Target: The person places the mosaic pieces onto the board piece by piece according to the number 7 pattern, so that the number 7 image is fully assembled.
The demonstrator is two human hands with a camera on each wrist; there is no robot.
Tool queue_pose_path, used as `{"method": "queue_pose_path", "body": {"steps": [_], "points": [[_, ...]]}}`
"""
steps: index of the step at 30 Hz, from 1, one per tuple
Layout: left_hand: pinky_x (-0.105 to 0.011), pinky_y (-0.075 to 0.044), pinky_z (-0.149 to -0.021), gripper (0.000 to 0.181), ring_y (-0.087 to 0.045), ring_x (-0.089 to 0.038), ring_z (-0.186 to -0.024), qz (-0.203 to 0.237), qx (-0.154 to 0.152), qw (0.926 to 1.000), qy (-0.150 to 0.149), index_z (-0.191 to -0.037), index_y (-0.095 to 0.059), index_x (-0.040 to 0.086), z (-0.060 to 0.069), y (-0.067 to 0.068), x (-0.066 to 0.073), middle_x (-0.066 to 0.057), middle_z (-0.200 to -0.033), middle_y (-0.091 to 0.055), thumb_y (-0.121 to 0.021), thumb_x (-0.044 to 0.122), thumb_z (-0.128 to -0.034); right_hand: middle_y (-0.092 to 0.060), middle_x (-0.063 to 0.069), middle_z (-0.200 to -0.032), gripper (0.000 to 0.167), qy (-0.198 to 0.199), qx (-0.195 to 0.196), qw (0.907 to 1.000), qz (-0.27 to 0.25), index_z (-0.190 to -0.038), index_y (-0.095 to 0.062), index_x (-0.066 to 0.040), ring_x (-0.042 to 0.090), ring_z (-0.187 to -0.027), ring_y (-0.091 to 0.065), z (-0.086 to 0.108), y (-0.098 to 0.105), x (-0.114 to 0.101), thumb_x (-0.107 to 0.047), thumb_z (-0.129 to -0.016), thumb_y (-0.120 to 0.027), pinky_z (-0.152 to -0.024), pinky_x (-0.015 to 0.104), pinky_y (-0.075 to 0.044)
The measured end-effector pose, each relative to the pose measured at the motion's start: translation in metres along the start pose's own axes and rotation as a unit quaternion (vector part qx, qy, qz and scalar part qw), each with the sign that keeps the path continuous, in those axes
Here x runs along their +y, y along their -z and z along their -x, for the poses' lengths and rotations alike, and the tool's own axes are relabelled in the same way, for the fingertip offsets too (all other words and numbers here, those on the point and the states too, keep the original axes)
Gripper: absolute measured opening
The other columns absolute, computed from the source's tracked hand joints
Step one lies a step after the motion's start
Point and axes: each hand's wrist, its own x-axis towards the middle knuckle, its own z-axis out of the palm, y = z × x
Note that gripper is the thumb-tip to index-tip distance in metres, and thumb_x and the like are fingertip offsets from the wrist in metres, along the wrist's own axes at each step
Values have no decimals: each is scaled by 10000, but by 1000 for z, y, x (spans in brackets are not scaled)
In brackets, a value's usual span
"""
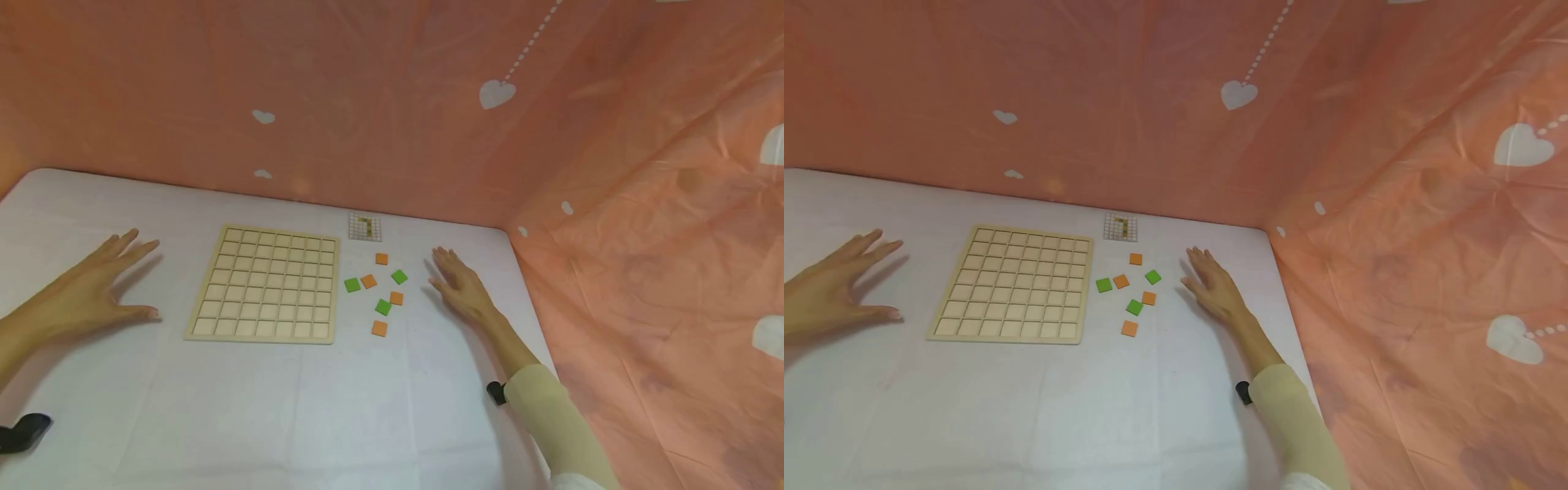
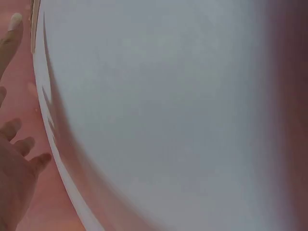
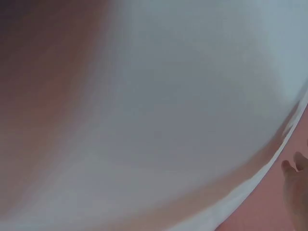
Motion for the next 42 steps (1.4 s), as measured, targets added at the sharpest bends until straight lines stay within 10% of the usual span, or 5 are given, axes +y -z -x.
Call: {"method": "queue_pose_path", "body": {"steps": [16,23,29,35,42], "points": [[-562,-404,-902,1040,-582,-496,-1093,842,-15,9960,287,-1517,-402,115,-37,0,22,-293,-1326,-550,-941,306,-649,-558,44,-1421,566,-158,406,9865,-1578,-1418,-548,-87,244,-1240,-565,-34,-11,-24,-204,-902,-750,-1049,396,-428],[-65,-396,-755,920,-567,101,-922,1469,-237,9883,326,-1498,-446,121,-48,-3,26,-236,-1271,-629,-907,279,-717,-633,61,-1321,485,-251,330,9779,-2048,-1341,-618,-68,236,-1165,-625,-51,-19,-37,-129,-882,-764,-993,358,-475],[-72,-434,-771,819,-588,121,-921,1915,-666,9787,317,-1477,-453,48,-56,-7,31,-249,-1247,-637,-855,249,-792,-667,106,-1258,454,-365,92,9726,-2293,-1302,-646,-49,246,-1097,-668,-62,-26,-45,-104,-870,-773,-923,336,-519],[-285,-403,-917,717,-496,169,-965,1549,-712,9844,438,-1411,-548,69,-61,-11,33,-186,-1234,-662,-831,342,-811,-680,117,-1216,438,-560,-186,9716,-2289,-1286,-652,-33,228,-1056,-667,-70,-35,-50,-80,-867,-771,-890,288,-525],[-313,-398,-927,641,-624,-179,-1068,1354,-549,9883,429,-1332,-611,30,-63,-18,34,-175,-1208,-641,-847,296,-798,-685,41,-1129,396,-450,-234,9845,-1681,-1223,-707,-79,174,-1011,-616,-78,-43,-51,-165,-849,-805,-864,290,-489]]}}
